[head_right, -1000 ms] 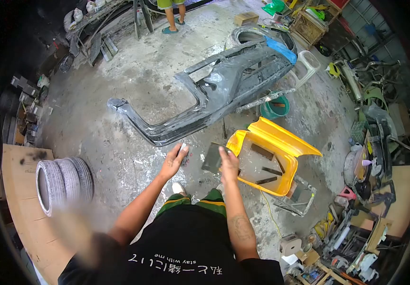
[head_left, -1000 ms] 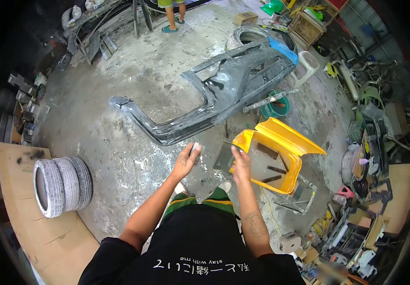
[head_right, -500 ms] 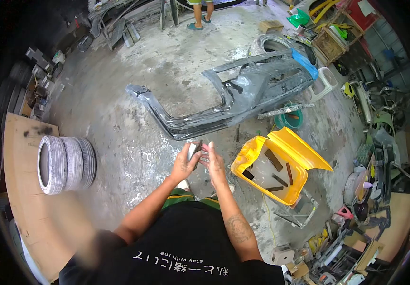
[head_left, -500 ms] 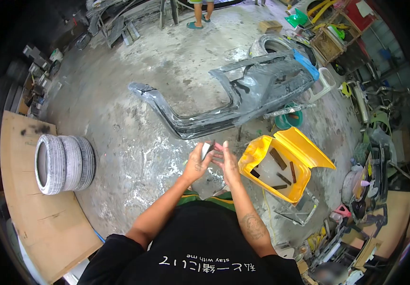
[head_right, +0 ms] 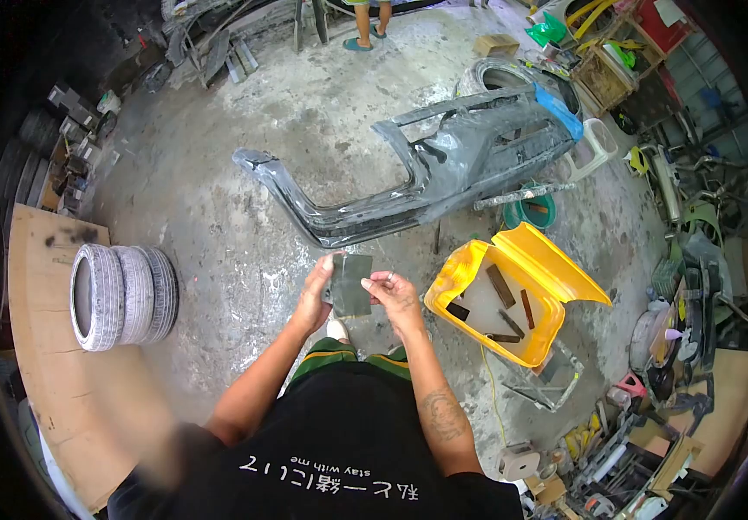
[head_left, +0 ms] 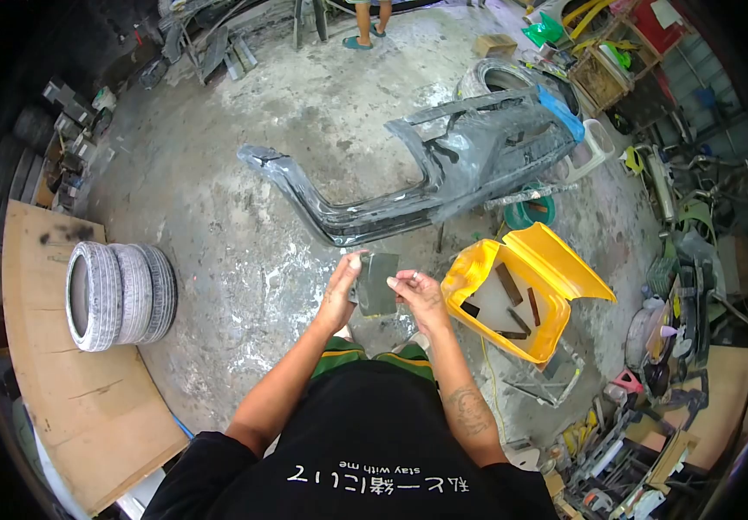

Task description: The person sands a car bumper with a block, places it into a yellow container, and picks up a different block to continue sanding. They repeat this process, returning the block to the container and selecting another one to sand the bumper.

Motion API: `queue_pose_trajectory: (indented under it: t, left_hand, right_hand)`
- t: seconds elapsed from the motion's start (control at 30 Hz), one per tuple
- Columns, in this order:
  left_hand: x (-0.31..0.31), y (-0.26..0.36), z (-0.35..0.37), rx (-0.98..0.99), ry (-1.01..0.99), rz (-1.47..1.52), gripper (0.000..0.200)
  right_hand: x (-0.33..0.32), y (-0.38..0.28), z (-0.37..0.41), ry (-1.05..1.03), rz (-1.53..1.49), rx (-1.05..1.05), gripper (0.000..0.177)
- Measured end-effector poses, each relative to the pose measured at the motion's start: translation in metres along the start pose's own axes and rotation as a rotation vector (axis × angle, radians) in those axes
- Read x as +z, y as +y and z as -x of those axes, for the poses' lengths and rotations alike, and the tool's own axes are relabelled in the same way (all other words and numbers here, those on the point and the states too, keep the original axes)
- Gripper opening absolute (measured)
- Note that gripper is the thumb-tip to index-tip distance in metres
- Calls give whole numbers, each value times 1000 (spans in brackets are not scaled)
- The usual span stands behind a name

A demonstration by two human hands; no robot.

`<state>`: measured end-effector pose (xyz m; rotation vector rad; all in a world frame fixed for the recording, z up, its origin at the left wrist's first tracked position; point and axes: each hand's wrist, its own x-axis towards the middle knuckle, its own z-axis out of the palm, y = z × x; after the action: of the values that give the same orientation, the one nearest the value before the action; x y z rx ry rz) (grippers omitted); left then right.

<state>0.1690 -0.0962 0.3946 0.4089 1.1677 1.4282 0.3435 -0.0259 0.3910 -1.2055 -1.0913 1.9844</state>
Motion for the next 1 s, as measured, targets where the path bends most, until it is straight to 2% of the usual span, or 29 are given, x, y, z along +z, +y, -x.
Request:
queue_pose_trajectory:
  t: [0.07, 0.1, 0.17, 0.2, 0.23, 0.3, 0.37, 0.43, 0.47, 0.53, 0.57, 0.63, 0.77, 0.83, 0.97, 1.0]
  left_hand:
    - [0, 14, 4, -17, -126, 154, 41]
    - [-4, 16, 1, -15, -126, 155, 41]
    - [-9, 17, 0, 280, -187, -533, 43]
    - [-8, 18, 1, 288, -164, -572, 43]
    - [-5, 18, 2, 287, -168, -571, 43]
    - [0, 18, 5, 228, -73, -287, 40]
    - [-2, 19, 5, 211, -57, -277, 36]
    - [-8, 21, 3, 221, -80, -481, 36]
    - [-10, 21, 5, 221, -80, -481, 36]
    - [-6, 31, 15, 9, -197, -414, 38]
    - [-5, 32, 17, 8, -198, -414, 38]
    - [-1, 32, 20, 143, -207, -514, 40]
    - [-9, 21, 16, 92, -181, -383, 39]
    - [-13, 17, 13, -52, -228, -139, 39]
    - [-13, 13, 12, -34, -191, -194, 40]
    - [-12, 10, 10, 55, -177, -260, 40]
  right_hand:
    - [-3, -9, 5, -37, 57, 10, 30]
    - [-4, -11, 5, -77, 115, 15, 30]
    - [-6, -15, 5, -93, 140, 27, 30]
    - [-7, -15, 7, -106, 165, 40, 31]
    - [-7, -15, 8, -102, 165, 39, 31]
    - [-4, -12, 12, -152, 115, 81, 31]
    - [-4, -11, 17, -133, 118, 48, 32]
    - [-5, -8, 18, -116, 122, 18, 33]
    - [-7, -8, 18, -135, 154, -5, 36]
    - [-8, -8, 18, -152, 187, -26, 40]
    - [-9, -9, 17, -162, 243, -16, 43]
    - [-7, -14, 18, -170, 301, -7, 46]
    - [-4, -21, 24, -163, 192, -92, 49]
    - [-3, -24, 25, -183, 176, -97, 49]
    - [0, -21, 21, -149, 199, -151, 45]
    - [-1, -16, 18, -136, 201, -180, 43]
